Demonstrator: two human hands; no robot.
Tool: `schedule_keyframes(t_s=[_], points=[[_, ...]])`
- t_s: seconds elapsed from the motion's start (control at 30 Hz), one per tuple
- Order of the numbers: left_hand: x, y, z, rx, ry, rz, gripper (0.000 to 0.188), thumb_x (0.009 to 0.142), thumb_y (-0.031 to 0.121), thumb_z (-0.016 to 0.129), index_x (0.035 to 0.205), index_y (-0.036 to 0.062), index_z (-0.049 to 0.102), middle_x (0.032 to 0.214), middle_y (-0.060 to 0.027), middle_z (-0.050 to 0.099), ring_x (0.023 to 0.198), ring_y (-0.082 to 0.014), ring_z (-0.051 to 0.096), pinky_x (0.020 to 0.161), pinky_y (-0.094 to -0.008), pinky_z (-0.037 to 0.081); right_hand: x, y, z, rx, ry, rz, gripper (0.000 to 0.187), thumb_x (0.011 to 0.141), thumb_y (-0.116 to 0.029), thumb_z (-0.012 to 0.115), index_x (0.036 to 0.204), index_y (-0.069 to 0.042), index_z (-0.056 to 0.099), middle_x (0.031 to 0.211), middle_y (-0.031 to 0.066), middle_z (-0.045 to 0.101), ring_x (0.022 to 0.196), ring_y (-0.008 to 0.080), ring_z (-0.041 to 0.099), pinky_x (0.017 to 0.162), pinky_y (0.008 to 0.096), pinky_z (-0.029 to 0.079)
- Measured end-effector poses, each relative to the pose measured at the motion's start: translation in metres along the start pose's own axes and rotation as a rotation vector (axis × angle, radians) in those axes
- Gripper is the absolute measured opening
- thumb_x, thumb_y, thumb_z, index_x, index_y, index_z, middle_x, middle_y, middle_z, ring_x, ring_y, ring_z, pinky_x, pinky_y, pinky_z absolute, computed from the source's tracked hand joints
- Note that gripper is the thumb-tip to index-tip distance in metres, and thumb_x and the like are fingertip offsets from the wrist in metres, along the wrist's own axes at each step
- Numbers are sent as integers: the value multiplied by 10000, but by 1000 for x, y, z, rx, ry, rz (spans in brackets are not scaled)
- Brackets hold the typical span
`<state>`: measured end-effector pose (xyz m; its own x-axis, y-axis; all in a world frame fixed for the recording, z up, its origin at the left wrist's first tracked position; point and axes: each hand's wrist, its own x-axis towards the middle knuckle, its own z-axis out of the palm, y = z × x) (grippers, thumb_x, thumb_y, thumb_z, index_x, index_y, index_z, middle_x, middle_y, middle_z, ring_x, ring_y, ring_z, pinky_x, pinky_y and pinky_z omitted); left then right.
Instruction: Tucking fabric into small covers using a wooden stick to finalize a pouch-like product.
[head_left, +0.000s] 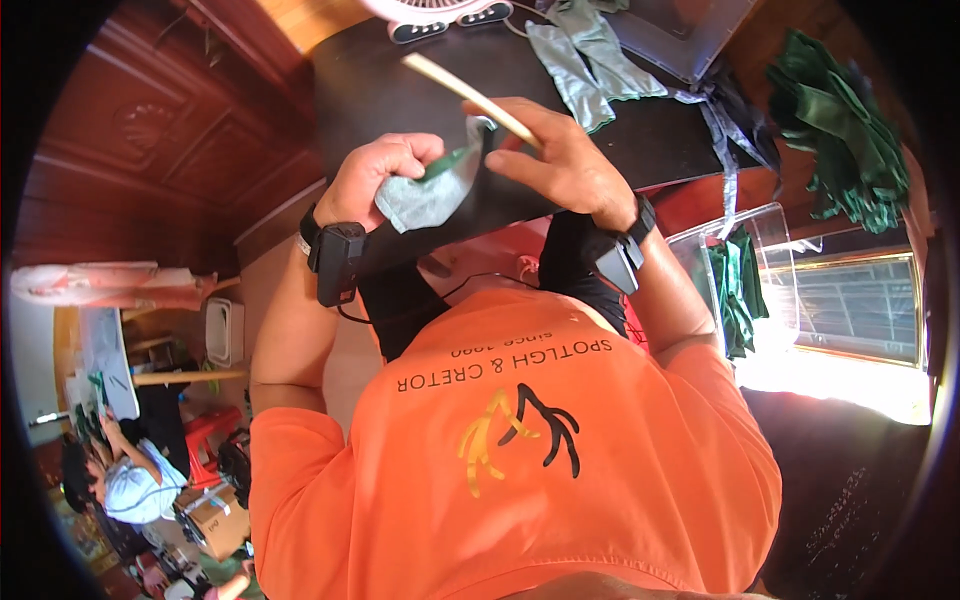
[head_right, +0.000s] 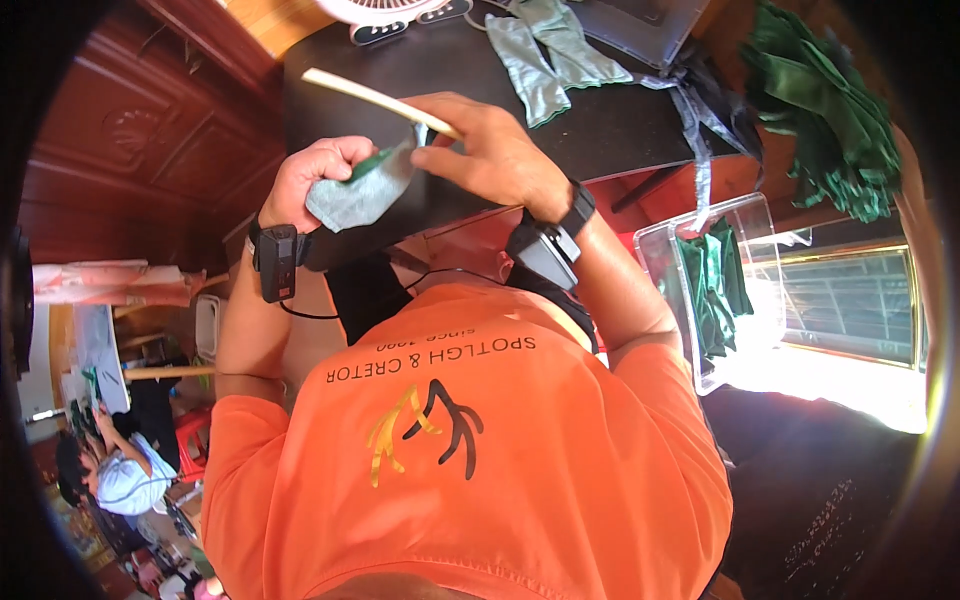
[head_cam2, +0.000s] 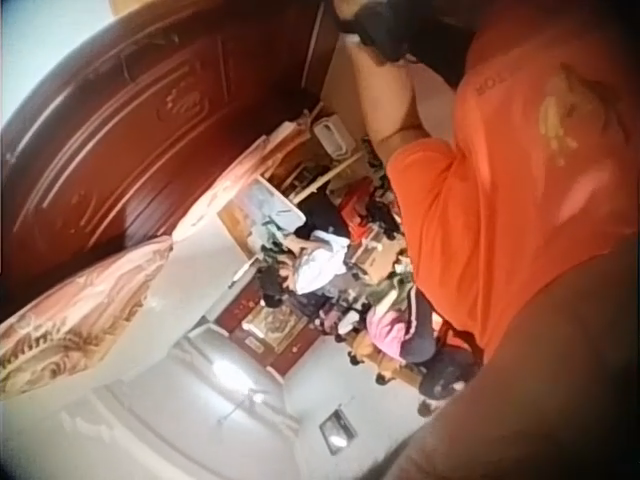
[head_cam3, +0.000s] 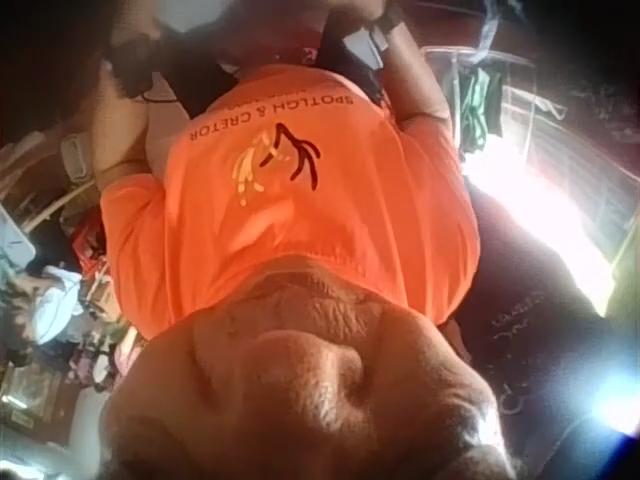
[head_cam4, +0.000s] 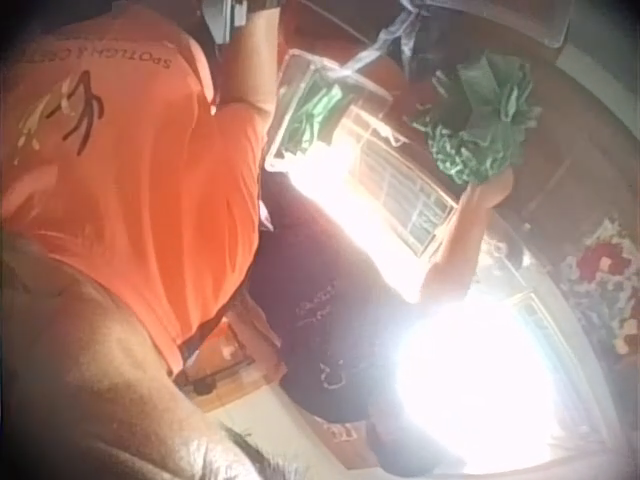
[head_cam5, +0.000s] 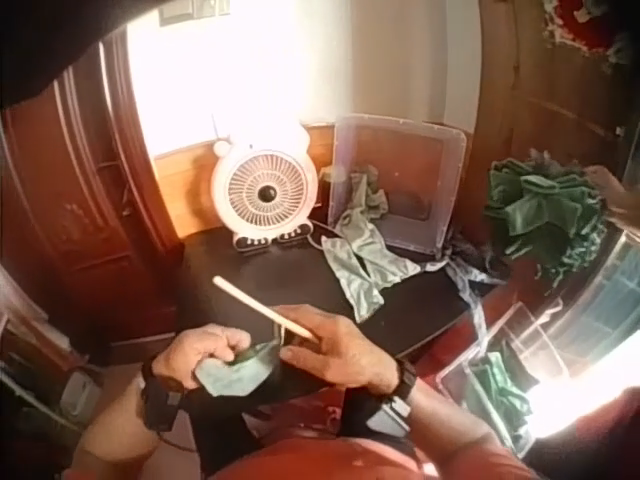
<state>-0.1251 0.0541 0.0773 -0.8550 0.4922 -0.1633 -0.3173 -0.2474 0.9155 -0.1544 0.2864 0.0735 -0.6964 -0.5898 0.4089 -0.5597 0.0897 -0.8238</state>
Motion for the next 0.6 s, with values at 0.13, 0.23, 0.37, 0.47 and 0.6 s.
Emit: schedule_keyframes(t_s=[0.13, 0.23, 0.37, 0.47, 0.6], points=[[-37, 15, 3, 263, -92, -95, 115, 707, 135, 445, 647, 40, 417, 622, 13, 359, 589, -82, 346, 549, -240, 300, 20, -2, 30, 102, -370, 134, 272, 835, -116, 596, 1082, -2, 599, 803, 13, 588, 686, 71, 505, 620, 223, 436], [-53, 24, -24, 671, -92, 43, 153, 691, 184, 451, 647, 38, 437, 647, -3, 458, 608, -93, 410, 570, -241, 333, 19, -6, 46, 148, -307, 289, 157, 861, -130, 592, 945, -9, 647, 722, -21, 577, 563, 32, 456, 498, 195, 394], [-74, 18, -33, 723, 444, 251, 175, 858, 203, 468, 788, 57, 533, 807, -12, 553, 732, -95, 503, 652, -223, 381, 19, -6, 63, 128, -147, 397, 137, 833, -118, 627, 904, -3, 650, 677, -17, 573, 507, 38, 462, 458, 192, 388], [-95, 7, -18, 652, 546, 410, 235, 864, 235, 438, 796, 46, 558, 748, -21, 561, 684, -75, 511, 602, -201, 366, 17, -1, 69, 136, -59, 465, 129, 811, -111, 650, 880, -3, 648, 672, -7, 582, 529, 40, 487, 474, 186, 403], [-100, -37, 20, 488, 459, 260, 306, 877, 279, 434, 832, 27, 602, 737, -32, 577, 643, -93, 527, 569, -205, 374, 16, 1, 80, 115, 49, 374, 112, 775, -99, 688, 819, -11, 635, 658, -7, 583, 555, 49, 510, 503, 195, 434]])
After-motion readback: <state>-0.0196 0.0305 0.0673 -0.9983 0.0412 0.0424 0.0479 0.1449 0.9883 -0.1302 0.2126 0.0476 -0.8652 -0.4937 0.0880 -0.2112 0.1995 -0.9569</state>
